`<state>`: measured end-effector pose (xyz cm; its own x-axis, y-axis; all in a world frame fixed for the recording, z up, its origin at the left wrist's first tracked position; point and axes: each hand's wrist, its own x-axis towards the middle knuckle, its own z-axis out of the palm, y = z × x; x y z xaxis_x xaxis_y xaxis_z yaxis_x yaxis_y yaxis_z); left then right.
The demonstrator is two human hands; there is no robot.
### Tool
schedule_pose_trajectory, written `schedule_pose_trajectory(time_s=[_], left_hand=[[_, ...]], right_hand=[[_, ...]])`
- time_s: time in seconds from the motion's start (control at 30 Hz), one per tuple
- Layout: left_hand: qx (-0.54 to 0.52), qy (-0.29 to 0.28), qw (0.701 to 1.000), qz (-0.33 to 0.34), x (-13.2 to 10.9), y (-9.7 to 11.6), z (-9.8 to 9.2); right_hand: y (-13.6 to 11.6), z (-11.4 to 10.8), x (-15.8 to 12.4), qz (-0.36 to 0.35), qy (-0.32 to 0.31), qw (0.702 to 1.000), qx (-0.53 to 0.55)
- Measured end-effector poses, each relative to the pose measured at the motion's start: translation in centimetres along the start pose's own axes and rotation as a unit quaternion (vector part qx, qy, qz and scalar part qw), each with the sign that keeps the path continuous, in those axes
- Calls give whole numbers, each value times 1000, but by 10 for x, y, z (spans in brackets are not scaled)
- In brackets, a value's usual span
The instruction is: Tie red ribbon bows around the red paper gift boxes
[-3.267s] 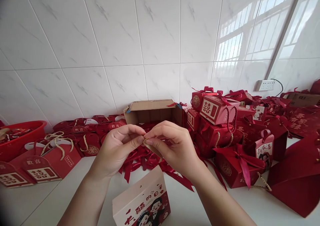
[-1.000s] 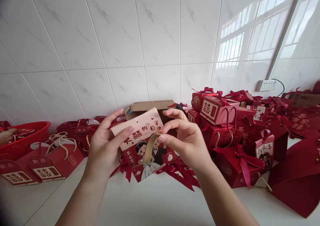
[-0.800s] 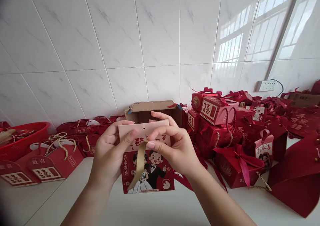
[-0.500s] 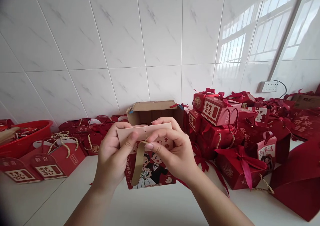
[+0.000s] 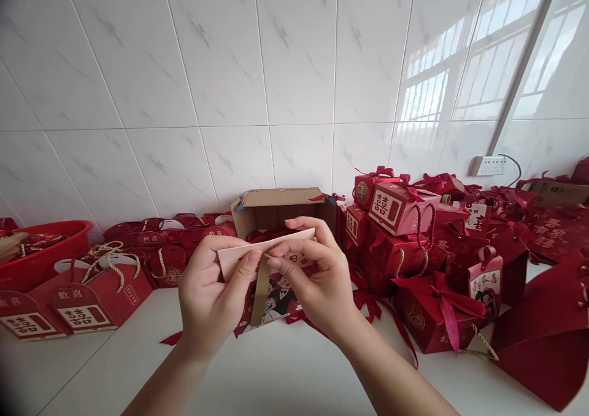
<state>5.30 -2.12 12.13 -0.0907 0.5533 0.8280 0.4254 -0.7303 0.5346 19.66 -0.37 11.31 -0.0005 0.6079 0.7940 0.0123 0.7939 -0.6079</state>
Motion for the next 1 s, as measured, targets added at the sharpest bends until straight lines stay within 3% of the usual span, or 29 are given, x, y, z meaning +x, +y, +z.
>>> schedule_pose_trajectory(time_s=[0.37,0.5,0.6,0.67,0.77,0.83,1.0], left_hand=[[25,-10,999,36,-2,-3,2],[7,-23,999,40,-4,-5,2],[-16,-26,999,24,-5,-7,3],[-51,-62,997,20,-4,-7,3],[-88,-146,985,5,-1,-8,5],[-64,-168,983,-31,-1,-9,7],[76,-106,989,-77,0,-16,12]], right_hand=[[2,-6,3,-55,8,996,-71],[7,-7,5,-50,28,998,3],[8,-7,6,11,-3,997,76],[8,-7,6,48,-13,995,89],[8,-7,5,64,29,995,73],[8,-6,5,69,50,995,61],[13,-3,4,48,72,996,10]])
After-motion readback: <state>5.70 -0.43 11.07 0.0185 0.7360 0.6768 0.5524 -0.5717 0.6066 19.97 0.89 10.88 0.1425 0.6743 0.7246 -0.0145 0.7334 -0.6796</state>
